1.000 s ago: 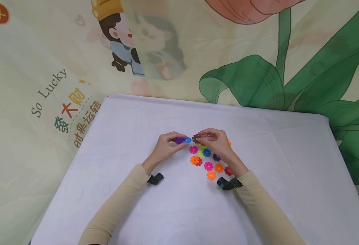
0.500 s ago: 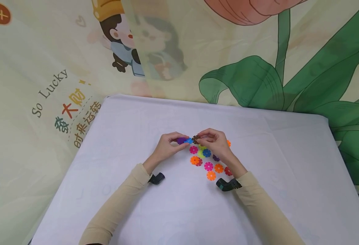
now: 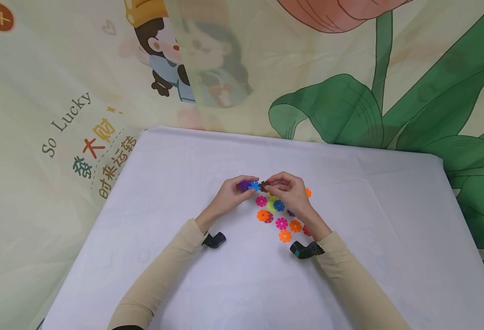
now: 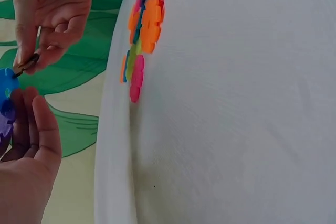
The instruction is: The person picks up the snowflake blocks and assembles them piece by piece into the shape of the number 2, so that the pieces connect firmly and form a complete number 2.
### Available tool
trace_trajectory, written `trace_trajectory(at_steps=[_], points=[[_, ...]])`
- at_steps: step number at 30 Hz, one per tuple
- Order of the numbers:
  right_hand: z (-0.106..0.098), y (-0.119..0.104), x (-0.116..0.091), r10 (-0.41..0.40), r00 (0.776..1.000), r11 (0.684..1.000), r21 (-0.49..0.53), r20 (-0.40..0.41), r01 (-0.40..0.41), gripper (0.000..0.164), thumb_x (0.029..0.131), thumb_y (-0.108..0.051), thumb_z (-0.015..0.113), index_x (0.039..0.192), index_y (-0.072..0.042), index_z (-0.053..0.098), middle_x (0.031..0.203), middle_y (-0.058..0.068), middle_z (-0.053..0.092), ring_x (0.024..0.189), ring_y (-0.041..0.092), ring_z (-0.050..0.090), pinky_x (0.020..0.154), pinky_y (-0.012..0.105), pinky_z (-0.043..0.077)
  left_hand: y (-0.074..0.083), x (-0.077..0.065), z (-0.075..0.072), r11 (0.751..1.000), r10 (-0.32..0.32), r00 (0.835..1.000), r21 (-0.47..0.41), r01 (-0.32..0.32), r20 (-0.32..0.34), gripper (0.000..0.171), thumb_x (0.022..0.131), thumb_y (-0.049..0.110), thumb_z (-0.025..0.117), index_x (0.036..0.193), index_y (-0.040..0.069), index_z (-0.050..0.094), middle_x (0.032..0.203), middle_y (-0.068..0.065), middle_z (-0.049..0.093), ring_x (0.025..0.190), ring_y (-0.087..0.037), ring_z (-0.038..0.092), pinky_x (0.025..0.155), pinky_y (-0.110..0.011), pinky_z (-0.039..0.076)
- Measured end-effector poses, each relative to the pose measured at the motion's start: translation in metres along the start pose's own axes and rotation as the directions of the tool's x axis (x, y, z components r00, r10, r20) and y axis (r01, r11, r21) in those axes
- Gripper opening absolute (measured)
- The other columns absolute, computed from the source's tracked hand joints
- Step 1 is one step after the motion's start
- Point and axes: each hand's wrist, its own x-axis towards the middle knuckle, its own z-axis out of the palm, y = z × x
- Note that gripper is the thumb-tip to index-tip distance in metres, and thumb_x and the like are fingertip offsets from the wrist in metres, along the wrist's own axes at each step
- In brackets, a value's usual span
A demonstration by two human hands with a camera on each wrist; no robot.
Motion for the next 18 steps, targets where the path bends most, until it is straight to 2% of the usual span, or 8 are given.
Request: trace_trajectory(at_steps=[5, 11, 18], points=[[0.0022, -0.0027, -0.0011, 0.001, 1.0, 1.0, 0.003, -0.013, 0.0, 0.02, 0.088, 0.001, 0.071, 0.106, 0.008, 0.064, 0.096, 0.017, 0.069, 0.081, 0.014, 0.071, 0.077, 0.025, 0.057, 0.0014, 0.0006, 0.0004, 1.0, -0.018, 0.999, 0.018, 0.018, 0.034, 0.036, 0.095, 0.007, 0.063, 0.129, -0.002, 0.057, 0.112, -0.016, 0.063, 0.089, -0.021, 0.056, 0.077, -0.021, 0.051], [0.0037, -0.0032, -0.0006, 0.0, 1.0, 1.0, 0.006, -0.028, 0.0, 0.02, 0.088, -0.001, 0.072, 0.105, 0.009, 0.065, 0.099, 0.021, 0.07, 0.08, 0.013, 0.071, 0.077, 0.025, 0.057, 0.0018, 0.0016, 0.0014, 1.0, -0.024, 0.999, 0.009, 0.024, 0.036, 0.037, 0.094, 0.007, 0.064, 0.128, -0.004, 0.054, 0.115, -0.017, 0.06, 0.094, -0.023, 0.054, 0.08, -0.022, 0.05], [0.0061, -0.0006, -0.0031, -0.054, 0.997, 0.999, -0.008, -0.063, 0.054, 0.016, 0.086, 0.001, 0.073, 0.1, 0.009, 0.068, 0.095, 0.018, 0.072, 0.077, 0.013, 0.071, 0.074, 0.025, 0.057, 0.0009, 0.0029, 0.0021, 0.999, -0.034, 0.998, -0.012, 0.035, 0.044, 0.036, 0.094, 0.006, 0.064, 0.126, -0.004, 0.054, 0.111, -0.016, 0.059, 0.089, -0.022, 0.05, 0.075, -0.02, 0.047]])
